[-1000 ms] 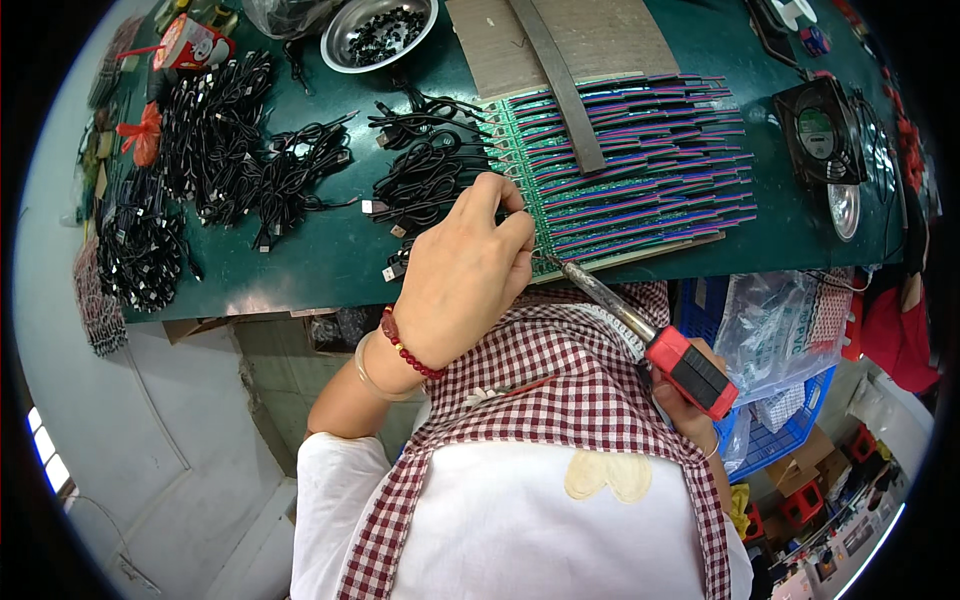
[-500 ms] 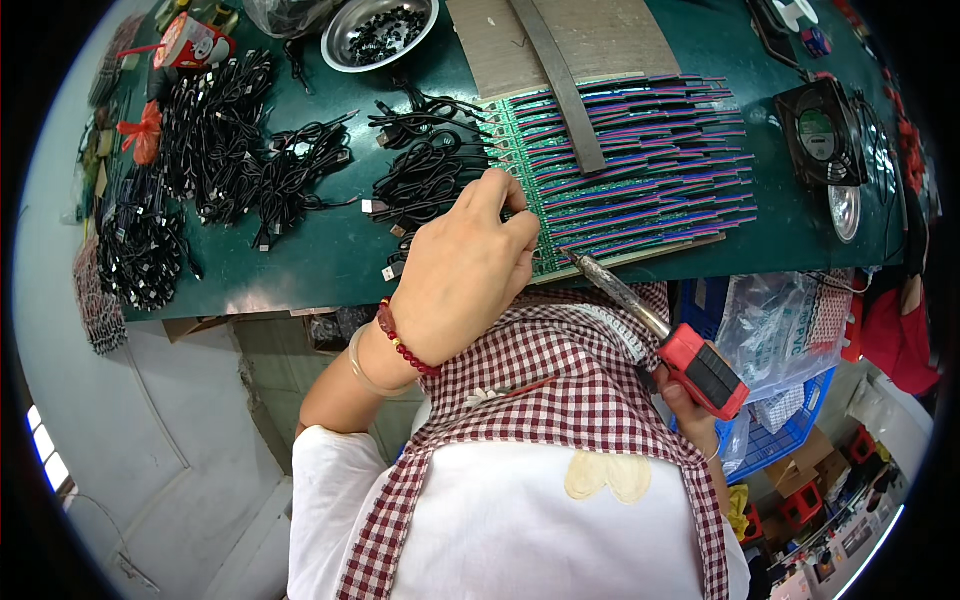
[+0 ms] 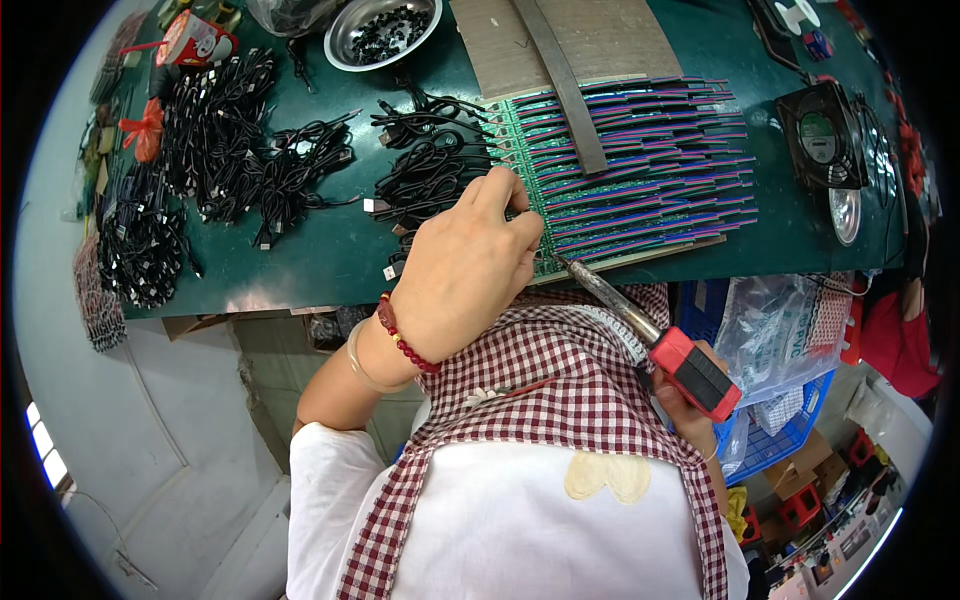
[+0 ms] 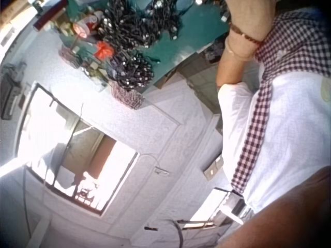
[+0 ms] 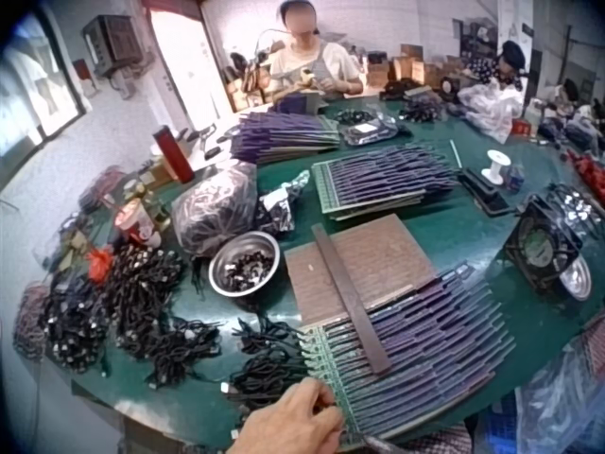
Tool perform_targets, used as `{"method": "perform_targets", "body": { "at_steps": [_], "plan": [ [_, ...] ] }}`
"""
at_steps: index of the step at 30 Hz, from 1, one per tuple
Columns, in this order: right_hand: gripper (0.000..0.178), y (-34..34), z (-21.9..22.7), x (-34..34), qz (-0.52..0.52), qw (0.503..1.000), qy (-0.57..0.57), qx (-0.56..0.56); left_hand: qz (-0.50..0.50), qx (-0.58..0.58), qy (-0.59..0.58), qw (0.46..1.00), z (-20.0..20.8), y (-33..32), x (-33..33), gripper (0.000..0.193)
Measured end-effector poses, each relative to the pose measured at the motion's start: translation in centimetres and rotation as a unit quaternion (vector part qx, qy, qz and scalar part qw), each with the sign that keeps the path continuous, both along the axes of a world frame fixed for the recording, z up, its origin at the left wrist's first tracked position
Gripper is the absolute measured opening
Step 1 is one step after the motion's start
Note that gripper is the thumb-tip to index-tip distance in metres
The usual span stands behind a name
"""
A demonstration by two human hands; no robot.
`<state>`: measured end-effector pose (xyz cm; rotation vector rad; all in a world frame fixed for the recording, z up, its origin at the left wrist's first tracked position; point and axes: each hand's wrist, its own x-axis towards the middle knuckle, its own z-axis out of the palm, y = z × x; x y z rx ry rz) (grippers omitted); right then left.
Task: The person solders wires to circuit boards using a soldering iron, then places small electronic components onto the circuit boards and solders them in place.
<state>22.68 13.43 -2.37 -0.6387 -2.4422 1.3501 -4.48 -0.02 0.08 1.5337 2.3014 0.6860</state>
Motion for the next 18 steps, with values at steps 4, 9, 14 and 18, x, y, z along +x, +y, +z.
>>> {"method": "perform_targets", "body": {
  "at_steps": [4, 9, 14, 18],
  "plan": [
    [0.040, -0.6, -0.2, 0.7, -0.064, 0.992, 0.007, -0.104, -0.008, 0.002, 0.007, 1.000, 0.1, 0.1, -0.1, 0.008],
    [0.031, -1.0, -0.9, 2.4, -0.108, 0.981, -0.016, -0.160, -0.009, -0.006, 0.004, 1.000, 0.1, 0.2, -0.1, 0.008],
    [0.041, -0.5, -2.1, 3.2, -0.090, 0.983, 0.001, -0.162, -0.003, -0.005, 0.010, 1.000, 0.1, 0.2, -0.1, 0.008],
    [0.033, -0.6, -1.2, 1.5, -0.158, 0.964, 0.049, -0.208, 0.011, -0.011, 0.019, 1.000, 0.2, 0.0, 0.2, 0.010]
  ]
}}
